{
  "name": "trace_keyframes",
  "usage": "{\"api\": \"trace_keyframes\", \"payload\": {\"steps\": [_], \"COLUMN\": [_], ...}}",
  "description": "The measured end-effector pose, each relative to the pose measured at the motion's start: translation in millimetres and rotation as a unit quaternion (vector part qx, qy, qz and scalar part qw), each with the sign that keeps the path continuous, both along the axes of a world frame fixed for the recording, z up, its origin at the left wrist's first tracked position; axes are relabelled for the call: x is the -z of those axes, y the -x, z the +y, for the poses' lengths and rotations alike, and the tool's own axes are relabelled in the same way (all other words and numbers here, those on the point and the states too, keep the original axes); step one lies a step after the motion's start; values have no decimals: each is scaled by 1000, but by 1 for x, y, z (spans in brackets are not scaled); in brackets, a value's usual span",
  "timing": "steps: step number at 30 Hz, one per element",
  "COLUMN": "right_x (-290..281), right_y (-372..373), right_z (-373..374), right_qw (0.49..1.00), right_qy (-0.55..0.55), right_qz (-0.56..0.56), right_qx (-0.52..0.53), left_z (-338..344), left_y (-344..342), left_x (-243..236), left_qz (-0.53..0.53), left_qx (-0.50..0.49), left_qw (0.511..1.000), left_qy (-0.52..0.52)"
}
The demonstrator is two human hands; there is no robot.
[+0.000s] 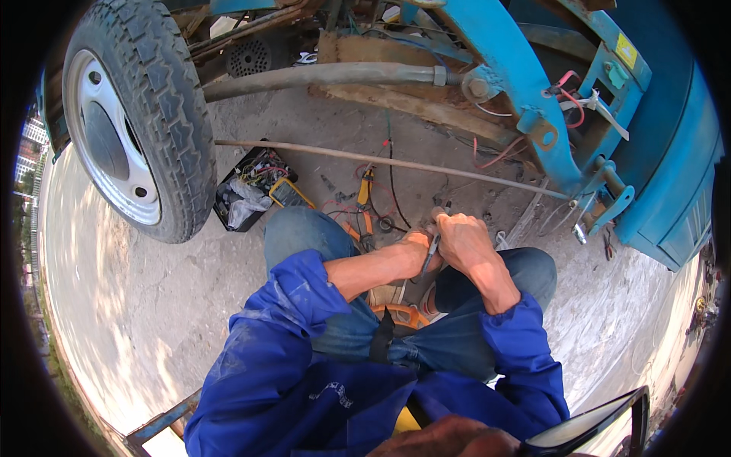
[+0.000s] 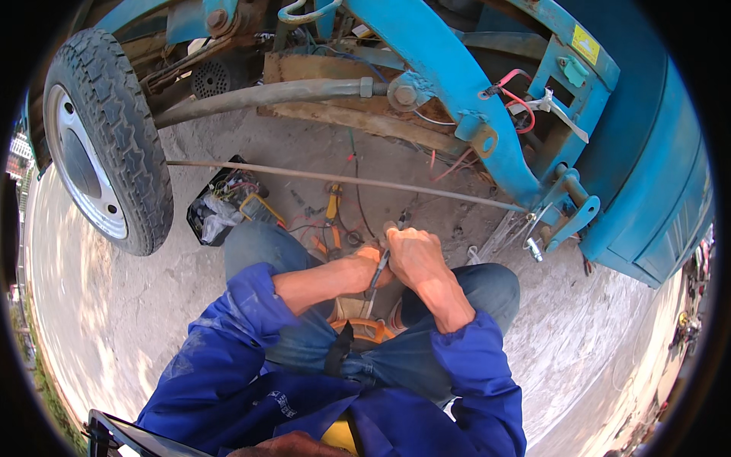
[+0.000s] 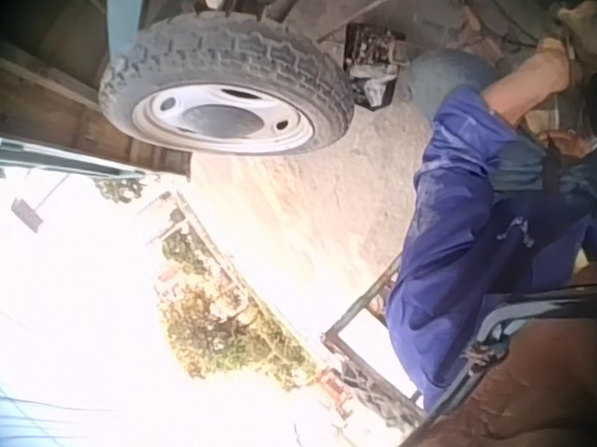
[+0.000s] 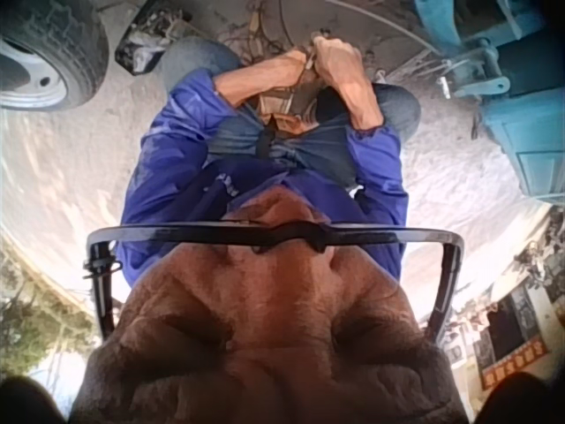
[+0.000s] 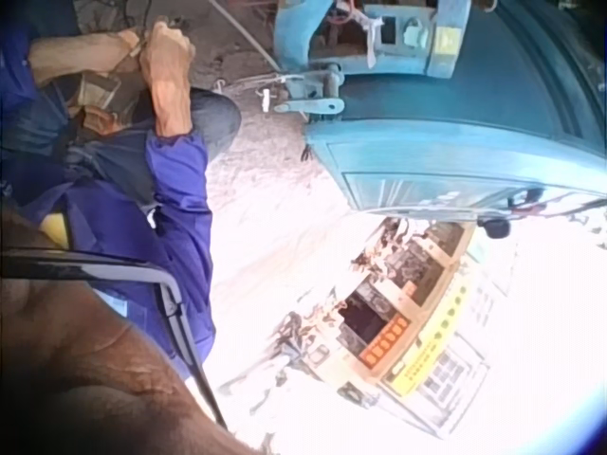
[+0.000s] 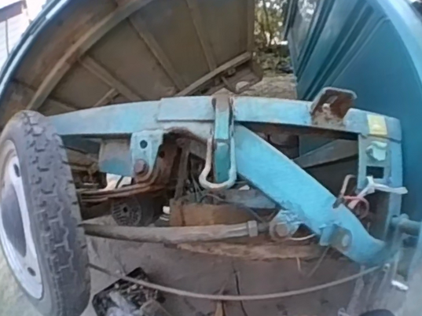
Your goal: The person strips insulation from wires and connects them to terminals on a blue three-wheeled vehicle. They use pliers and a screwdriver to prepare and secure the connections.
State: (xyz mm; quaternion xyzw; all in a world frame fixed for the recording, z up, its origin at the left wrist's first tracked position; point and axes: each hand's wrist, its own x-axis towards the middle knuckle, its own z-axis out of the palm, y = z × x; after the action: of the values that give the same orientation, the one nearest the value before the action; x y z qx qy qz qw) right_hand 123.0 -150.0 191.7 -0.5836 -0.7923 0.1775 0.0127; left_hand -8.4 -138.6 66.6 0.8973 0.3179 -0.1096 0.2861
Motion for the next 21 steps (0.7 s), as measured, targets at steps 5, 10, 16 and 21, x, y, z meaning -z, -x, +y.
{"api": "trace_keyframes", "payload": {"steps": [5,10,16,21], "right_x": [-2,-4,-10,-16], "right_y": [4,9,15,18], "right_z": [-1,-2,-6,-6], "right_qw": [1000,1000,1000,1000], "right_qy": [0,-16,-22,-10], "right_qz": [-1,-8,-18,-15], "right_qx": [4,2,6,9], "left_z": [3,1,-3,0], "left_y": [-9,-20,0,1], "left_x": [31,37,4,-10], "left_qz": [178,368,342,323], "left_qx": [280,463,487,471], "left_qw": [888,373,234,428], "left_qy": [-318,-715,-769,-700]}}
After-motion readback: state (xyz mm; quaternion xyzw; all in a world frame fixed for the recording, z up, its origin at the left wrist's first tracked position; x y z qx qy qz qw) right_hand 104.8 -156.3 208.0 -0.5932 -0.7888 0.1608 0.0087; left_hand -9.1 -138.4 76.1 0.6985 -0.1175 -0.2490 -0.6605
